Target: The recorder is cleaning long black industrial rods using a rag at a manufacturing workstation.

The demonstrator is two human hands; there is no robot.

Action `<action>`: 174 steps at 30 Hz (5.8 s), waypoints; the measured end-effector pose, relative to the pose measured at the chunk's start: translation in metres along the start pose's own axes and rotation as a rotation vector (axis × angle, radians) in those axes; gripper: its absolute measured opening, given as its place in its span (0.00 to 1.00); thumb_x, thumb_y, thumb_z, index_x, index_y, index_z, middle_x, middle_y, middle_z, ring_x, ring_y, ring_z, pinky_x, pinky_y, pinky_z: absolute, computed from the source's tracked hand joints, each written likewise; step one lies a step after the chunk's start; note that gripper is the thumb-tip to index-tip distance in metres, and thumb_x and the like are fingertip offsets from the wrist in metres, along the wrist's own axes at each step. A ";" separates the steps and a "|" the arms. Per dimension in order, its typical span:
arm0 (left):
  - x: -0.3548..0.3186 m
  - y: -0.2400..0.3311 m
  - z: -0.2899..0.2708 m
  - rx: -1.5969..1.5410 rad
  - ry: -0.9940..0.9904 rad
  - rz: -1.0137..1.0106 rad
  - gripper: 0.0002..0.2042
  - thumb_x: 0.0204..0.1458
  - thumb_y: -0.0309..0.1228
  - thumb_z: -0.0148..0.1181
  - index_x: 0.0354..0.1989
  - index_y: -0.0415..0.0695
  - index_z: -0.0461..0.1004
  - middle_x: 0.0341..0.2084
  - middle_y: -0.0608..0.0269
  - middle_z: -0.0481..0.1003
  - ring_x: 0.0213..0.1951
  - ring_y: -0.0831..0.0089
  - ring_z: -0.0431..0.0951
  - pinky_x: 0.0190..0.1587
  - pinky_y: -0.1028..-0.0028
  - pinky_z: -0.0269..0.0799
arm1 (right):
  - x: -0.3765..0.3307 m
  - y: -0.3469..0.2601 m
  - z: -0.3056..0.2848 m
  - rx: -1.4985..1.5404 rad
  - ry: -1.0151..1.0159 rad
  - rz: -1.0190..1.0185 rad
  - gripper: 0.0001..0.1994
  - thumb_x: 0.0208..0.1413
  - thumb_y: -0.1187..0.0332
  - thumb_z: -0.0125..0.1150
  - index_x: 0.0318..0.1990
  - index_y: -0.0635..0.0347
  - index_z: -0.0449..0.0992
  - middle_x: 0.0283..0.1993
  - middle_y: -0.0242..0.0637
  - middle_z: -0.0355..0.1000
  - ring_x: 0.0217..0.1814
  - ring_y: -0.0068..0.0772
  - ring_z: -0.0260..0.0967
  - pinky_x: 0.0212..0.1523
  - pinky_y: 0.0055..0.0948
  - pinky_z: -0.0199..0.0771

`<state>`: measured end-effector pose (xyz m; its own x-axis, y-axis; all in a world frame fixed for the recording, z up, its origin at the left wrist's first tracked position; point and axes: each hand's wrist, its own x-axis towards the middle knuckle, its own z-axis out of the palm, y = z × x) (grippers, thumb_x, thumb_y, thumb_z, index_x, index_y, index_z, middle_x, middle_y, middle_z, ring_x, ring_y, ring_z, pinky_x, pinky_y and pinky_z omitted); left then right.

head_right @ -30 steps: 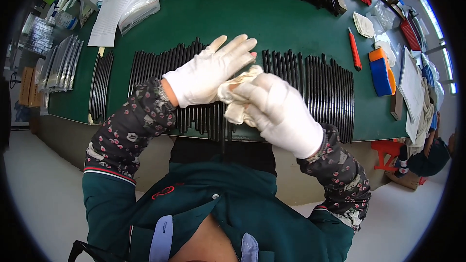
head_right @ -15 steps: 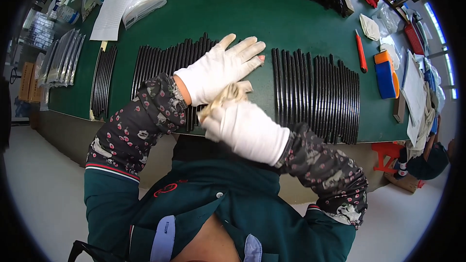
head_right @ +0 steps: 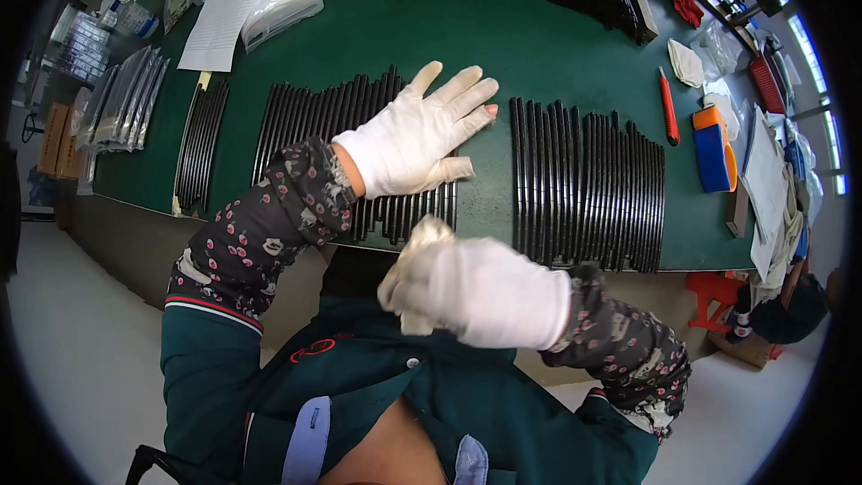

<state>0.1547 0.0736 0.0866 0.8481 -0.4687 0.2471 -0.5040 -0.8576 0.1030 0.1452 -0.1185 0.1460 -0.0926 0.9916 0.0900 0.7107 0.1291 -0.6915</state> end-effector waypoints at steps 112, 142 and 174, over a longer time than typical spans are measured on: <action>-0.031 0.118 0.020 -0.324 -0.210 0.044 0.24 0.53 0.37 0.50 0.59 0.43 0.64 0.60 0.51 0.61 0.66 0.57 0.55 0.67 0.58 0.49 | -0.035 0.075 -0.033 -0.320 0.182 0.000 0.10 0.48 0.66 0.62 0.38 0.54 0.73 0.32 0.37 0.73 0.31 0.39 0.74 0.29 0.34 0.77; -0.025 0.110 0.008 -0.206 -0.108 0.067 0.26 0.43 0.34 0.62 0.52 0.37 0.69 0.57 0.49 0.62 0.62 0.52 0.59 0.63 0.62 0.56 | 0.012 0.140 -0.073 -0.506 0.467 0.132 0.06 0.53 0.65 0.59 0.35 0.55 0.75 0.32 0.37 0.74 0.34 0.39 0.75 0.35 0.32 0.78; 0.054 0.017 0.021 0.023 -0.096 0.056 0.28 0.58 0.45 0.50 0.61 0.38 0.62 0.64 0.50 0.58 0.68 0.57 0.54 0.67 0.54 0.50 | -0.050 0.012 0.025 -0.109 -0.083 0.027 0.05 0.47 0.67 0.58 0.32 0.52 0.73 0.25 0.31 0.70 0.29 0.36 0.72 0.30 0.34 0.71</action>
<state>0.1955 0.0291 0.0813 0.8308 -0.5336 0.1582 -0.5484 -0.8334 0.0690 0.1407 -0.1663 0.1157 -0.1268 0.9919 0.0100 0.7850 0.1065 -0.6103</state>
